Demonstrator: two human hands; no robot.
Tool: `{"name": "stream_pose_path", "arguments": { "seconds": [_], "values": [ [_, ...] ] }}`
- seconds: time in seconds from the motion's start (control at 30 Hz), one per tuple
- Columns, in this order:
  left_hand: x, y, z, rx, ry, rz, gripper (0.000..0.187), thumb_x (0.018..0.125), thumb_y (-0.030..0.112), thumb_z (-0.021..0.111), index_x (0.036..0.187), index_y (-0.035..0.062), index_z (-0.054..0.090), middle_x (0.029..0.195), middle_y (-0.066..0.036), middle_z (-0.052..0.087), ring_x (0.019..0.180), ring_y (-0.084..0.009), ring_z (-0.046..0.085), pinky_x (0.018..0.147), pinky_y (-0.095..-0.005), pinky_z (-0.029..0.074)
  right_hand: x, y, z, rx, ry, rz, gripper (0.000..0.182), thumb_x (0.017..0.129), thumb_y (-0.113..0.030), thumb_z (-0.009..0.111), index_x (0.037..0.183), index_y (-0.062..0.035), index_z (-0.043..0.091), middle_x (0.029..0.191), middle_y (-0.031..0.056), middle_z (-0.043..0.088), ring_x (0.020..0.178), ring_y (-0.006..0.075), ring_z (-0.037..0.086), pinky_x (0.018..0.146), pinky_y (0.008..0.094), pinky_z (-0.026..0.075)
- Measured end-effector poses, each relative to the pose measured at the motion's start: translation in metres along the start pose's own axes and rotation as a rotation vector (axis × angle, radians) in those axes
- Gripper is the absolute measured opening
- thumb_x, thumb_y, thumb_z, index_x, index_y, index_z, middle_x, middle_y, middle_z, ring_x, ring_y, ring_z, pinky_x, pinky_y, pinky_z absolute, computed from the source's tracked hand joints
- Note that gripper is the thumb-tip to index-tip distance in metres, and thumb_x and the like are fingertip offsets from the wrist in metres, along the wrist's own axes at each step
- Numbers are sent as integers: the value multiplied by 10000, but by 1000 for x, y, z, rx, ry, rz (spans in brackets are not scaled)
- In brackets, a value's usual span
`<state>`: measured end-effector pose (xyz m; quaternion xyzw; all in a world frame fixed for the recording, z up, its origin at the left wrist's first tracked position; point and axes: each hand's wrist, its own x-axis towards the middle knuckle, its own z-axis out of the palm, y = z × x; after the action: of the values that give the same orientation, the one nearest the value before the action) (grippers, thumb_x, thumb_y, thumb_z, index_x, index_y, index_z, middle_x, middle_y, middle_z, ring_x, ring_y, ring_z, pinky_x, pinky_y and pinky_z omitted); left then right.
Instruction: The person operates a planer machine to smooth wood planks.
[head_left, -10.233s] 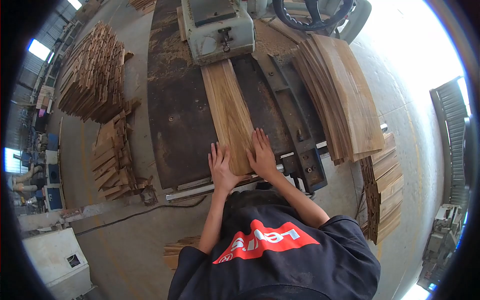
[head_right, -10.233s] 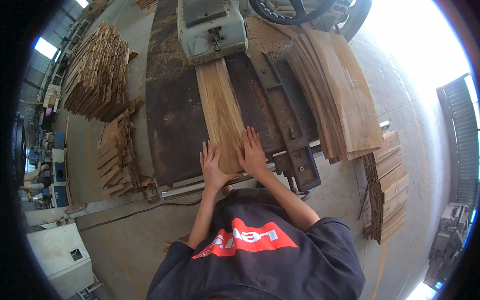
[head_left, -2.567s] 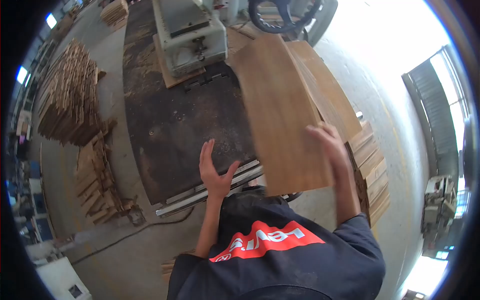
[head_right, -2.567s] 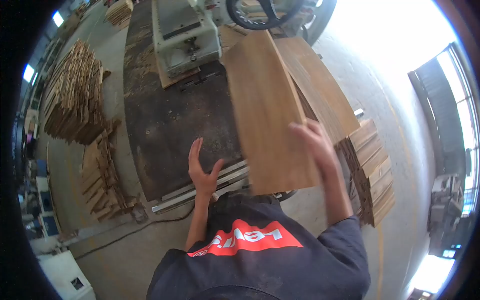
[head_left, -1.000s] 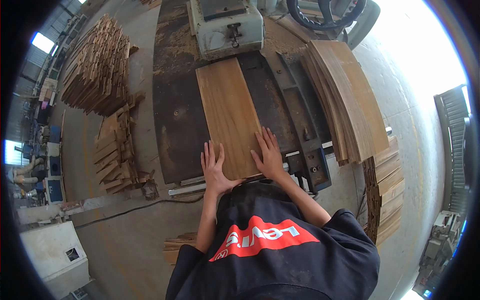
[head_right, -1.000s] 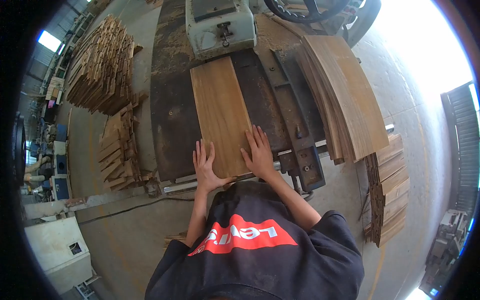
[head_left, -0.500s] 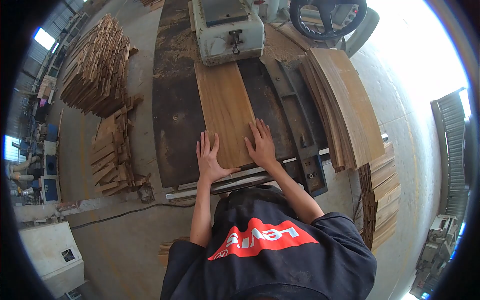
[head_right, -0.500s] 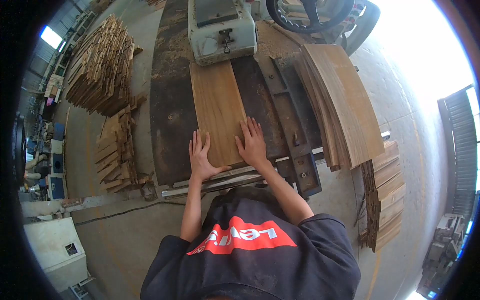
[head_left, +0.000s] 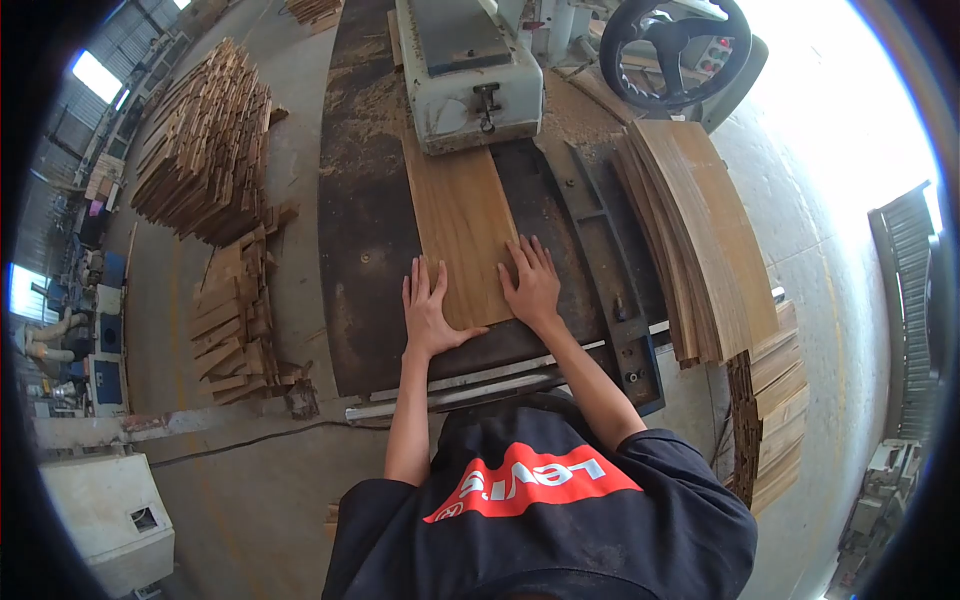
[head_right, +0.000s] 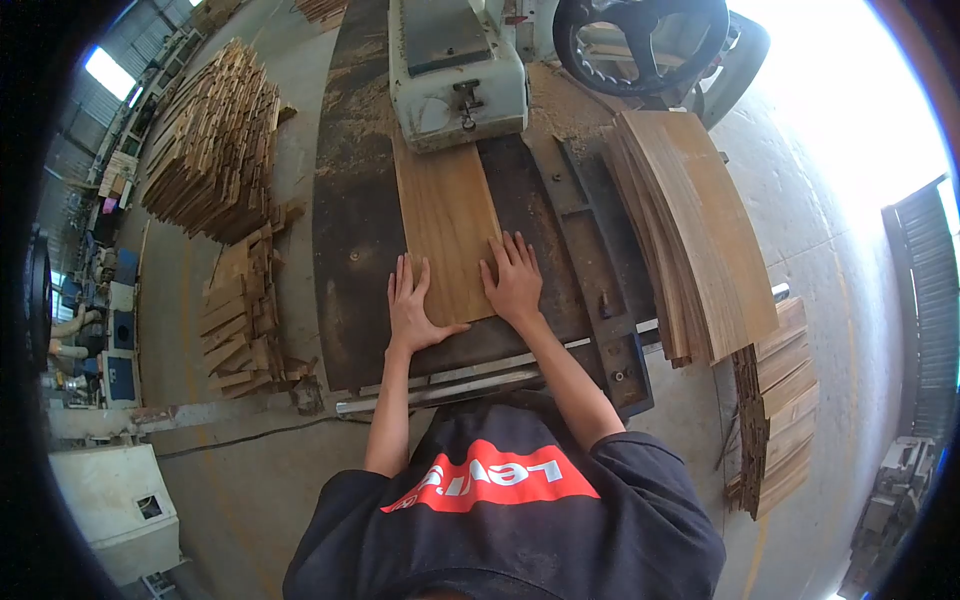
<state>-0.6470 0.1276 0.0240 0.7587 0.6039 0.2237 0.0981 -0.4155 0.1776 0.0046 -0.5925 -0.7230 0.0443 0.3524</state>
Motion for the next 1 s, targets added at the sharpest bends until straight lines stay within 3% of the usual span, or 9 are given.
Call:
{"name": "stream_pose_path", "arguments": {
  "seconds": [0.33, 0.43, 0.53, 0.73, 0.83, 0.93, 1.0],
  "values": [
    [55, -26, 2, -12, 29, 25, 1472, 522, 719, 990, 1694, 44, 410, 1753, -346, 277, 1676, -449, 210, 1335, -600, 201, 52, 10, 31, -18, 53, 44, 412, 1022, -273, 685, 1398, -106, 696, 1448, 153, 706, 1448, 376, 593, 1210, 595, 442],
    [71, -37, 6, -5, 32, 40, 1482, 533, 778, 961, 1700, 54, 403, 1762, -345, 253, 1677, -445, 205, 1342, -594, 184, 67, 9, 34, 3, 69, 49, 382, 1024, -271, 676, 1372, -116, 705, 1430, 132, 716, 1431, 367, 607, 1198, 609, 450],
    [83, -42, 10, 12, 54, 21, 1463, 530, 764, 971, 1694, 70, 419, 1767, -308, 280, 1670, -436, 233, 1336, -600, 205, 82, 13, 41, -1, 69, 63, 360, 1030, -280, 664, 1352, -126, 711, 1421, 124, 721, 1424, 375, 610, 1196, 629, 444],
    [90, -48, 20, -45, 196, -31, 1285, 631, 681, 981, 1653, 77, 490, 1693, -256, 459, 1614, -429, 371, 1314, -583, 285, 111, 23, 56, -94, -32, 32, 421, 1039, -314, 649, 1432, -165, 678, 1492, 110, 683, 1467, 448, 550, 1220, 665, 401],
    [89, -50, 22, -70, 230, -68, 1254, 664, 708, 947, 1644, 69, 496, 1658, -251, 508, 1606, -404, 393, 1323, -555, 278, 111, 45, 38, -83, -165, -51, 499, 1024, -307, 680, 1496, -153, 638, 1541, 149, 646, 1530, 476, 464, 1254, 647, 367],
    [91, -54, 25, -62, 225, -69, 1232, 692, 702, 936, 1640, 53, 492, 1664, -234, 510, 1609, -377, 397, 1315, -558, 283, 97, 64, -11, 51, -121, -97, 510, 994, -283, 729, 1471, -115, 664, 1565, 204, 617, 1569, 483, 401, 1282, 621, 339],
    [95, -58, 27, -50, 236, -65, 1224, 705, 704, 930, 1636, 41, 491, 1664, -229, 513, 1609, -369, 399, 1311, -556, 284, 90, 69, -70, -70, -55, -117, 481, 976, -266, 753, 1423, -95, 697, 1577, 223, 600, 1569, 478, 406, 1286, 611, 335]
  ]
}}
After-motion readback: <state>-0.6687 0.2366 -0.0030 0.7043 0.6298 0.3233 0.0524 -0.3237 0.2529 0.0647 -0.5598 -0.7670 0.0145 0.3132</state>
